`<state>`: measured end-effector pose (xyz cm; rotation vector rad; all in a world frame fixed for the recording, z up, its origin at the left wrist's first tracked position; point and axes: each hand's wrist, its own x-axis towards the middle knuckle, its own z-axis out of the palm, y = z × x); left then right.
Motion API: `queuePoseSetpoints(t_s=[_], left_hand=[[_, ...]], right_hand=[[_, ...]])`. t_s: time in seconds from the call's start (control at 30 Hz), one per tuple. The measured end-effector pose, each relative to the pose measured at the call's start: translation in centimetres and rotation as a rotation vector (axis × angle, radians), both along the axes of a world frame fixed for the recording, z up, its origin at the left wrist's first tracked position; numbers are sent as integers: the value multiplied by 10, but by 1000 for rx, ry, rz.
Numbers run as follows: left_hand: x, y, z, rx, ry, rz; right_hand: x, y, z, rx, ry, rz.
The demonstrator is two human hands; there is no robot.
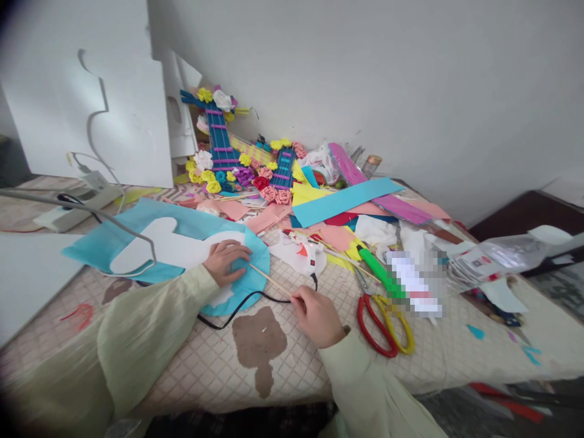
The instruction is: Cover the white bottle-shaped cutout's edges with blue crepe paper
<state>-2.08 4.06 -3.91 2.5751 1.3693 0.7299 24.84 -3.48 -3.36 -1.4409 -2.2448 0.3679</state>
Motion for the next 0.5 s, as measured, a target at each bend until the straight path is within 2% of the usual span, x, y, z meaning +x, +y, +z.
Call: queuePoseSetpoints(t_s=[0.3, 0.5], left_hand=[[0, 0, -1, 3, -3, -2], [0, 0, 0, 6, 0, -2]], right_hand=[[0, -2, 8, 26, 2, -3], [-2, -4, 9, -13, 0, 17]])
